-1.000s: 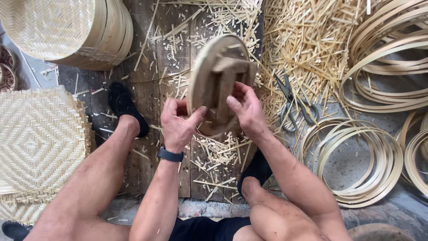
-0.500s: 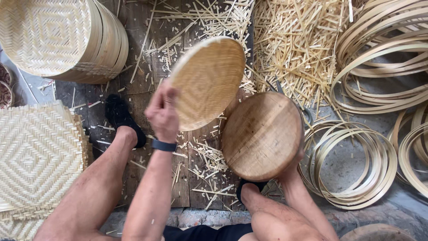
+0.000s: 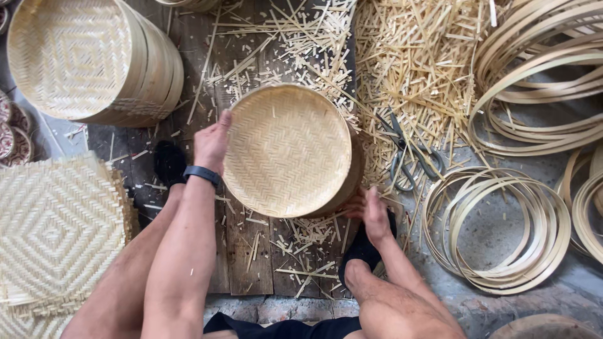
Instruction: The person assembles and trims bamboo steamer lids by fitting woven bamboo mats into circular frames and cutting away the excess material using shears.
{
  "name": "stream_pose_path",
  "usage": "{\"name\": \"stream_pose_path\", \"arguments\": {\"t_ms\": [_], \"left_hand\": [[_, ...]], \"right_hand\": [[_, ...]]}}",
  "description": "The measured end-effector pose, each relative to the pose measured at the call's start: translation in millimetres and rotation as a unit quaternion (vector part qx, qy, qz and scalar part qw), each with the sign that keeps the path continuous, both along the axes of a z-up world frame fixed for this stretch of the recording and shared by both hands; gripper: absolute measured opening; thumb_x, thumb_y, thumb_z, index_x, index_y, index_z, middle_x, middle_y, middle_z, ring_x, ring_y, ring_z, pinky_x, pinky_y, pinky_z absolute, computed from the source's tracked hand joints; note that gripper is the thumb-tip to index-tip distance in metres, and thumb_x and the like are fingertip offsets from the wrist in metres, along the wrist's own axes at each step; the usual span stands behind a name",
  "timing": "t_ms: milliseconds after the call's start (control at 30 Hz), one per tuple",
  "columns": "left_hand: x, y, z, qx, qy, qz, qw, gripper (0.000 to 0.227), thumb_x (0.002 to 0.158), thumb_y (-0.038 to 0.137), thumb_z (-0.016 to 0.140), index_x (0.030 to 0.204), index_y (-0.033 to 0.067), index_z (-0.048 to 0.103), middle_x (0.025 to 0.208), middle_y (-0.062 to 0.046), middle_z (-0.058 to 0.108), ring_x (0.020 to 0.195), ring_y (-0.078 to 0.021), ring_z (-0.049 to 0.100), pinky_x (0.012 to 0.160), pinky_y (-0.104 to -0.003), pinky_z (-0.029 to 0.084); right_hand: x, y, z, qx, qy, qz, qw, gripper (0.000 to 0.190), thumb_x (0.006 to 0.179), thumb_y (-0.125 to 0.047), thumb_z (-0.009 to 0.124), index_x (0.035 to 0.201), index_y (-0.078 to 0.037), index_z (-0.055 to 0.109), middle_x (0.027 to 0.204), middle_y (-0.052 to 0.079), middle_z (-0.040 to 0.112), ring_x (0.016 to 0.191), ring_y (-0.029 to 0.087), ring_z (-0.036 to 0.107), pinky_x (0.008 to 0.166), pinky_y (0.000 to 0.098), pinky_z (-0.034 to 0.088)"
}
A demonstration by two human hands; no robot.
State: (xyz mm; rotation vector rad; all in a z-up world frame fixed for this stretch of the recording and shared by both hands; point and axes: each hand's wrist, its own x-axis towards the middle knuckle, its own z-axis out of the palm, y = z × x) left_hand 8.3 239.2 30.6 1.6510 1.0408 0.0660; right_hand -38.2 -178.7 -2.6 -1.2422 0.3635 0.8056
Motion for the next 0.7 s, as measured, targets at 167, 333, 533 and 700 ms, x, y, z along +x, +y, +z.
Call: {"name": "stream_pose_path", "arguments": {"t_ms": [167,333,533,700], "left_hand": [[20.1,-36.0,-20.8,0.049,0.107,-0.044,0.992,0.066,0.087,0.061,0.073,0.115,0.0022,0.079,0.096,-0.012,0.076,0.090,-0.0173,0.064,0.086,-0.033,0.052],[18.4,-131.2,-4.2,0.475,-0.184,-0.270,0.817,0.053,0.091,0.034,0.082,0.129,0.0039,0.060,0.127,-0.019,0.065,0.124,-0.0347,0.060,0.110,-0.050,0.048],[-54.2,-275.7,-7.0,0.391,-0.084,-0.511,0.761,0.064,0.089,0.034,0.065,0.141,-0.0017,0.052,0.152,-0.028,0.047,0.145,-0.0442,0.038,0.118,-0.054,0.027],[-91.1,-224.9,-30.2,0.530,-0.041,-0.586,0.612,0.064,0.090,0.023,0.066,0.150,0.0070,0.048,0.160,-0.016,0.045,0.152,-0.0281,0.039,0.127,-0.046,0.027]], "right_hand": [[-30.3,-29.7,-19.8,-0.387,-0.375,0.040,0.842,0.048,0.111,-0.035,0.043,0.097,0.002,0.070,0.093,0.016,0.070,0.093,0.032,0.063,0.088,0.0436,0.049],[-38.9,-19.0,-29.2,-0.487,-0.458,0.078,0.740,0.029,0.100,-0.024,0.060,0.080,-0.005,0.067,0.081,0.012,0.066,0.081,0.031,0.060,0.079,0.0445,0.045],[-34.4,-14.5,-11.6,-0.483,-0.462,0.072,0.740,0.020,0.093,-0.019,0.067,0.078,-0.006,0.069,0.081,0.011,0.065,0.080,0.033,0.060,0.073,0.0446,0.045],[-37.6,-16.4,-15.9,-0.438,-0.484,0.035,0.757,0.017,0.096,-0.017,0.066,0.084,-0.005,0.069,0.087,0.011,0.066,0.085,0.034,0.062,0.078,0.0451,0.048]]}}
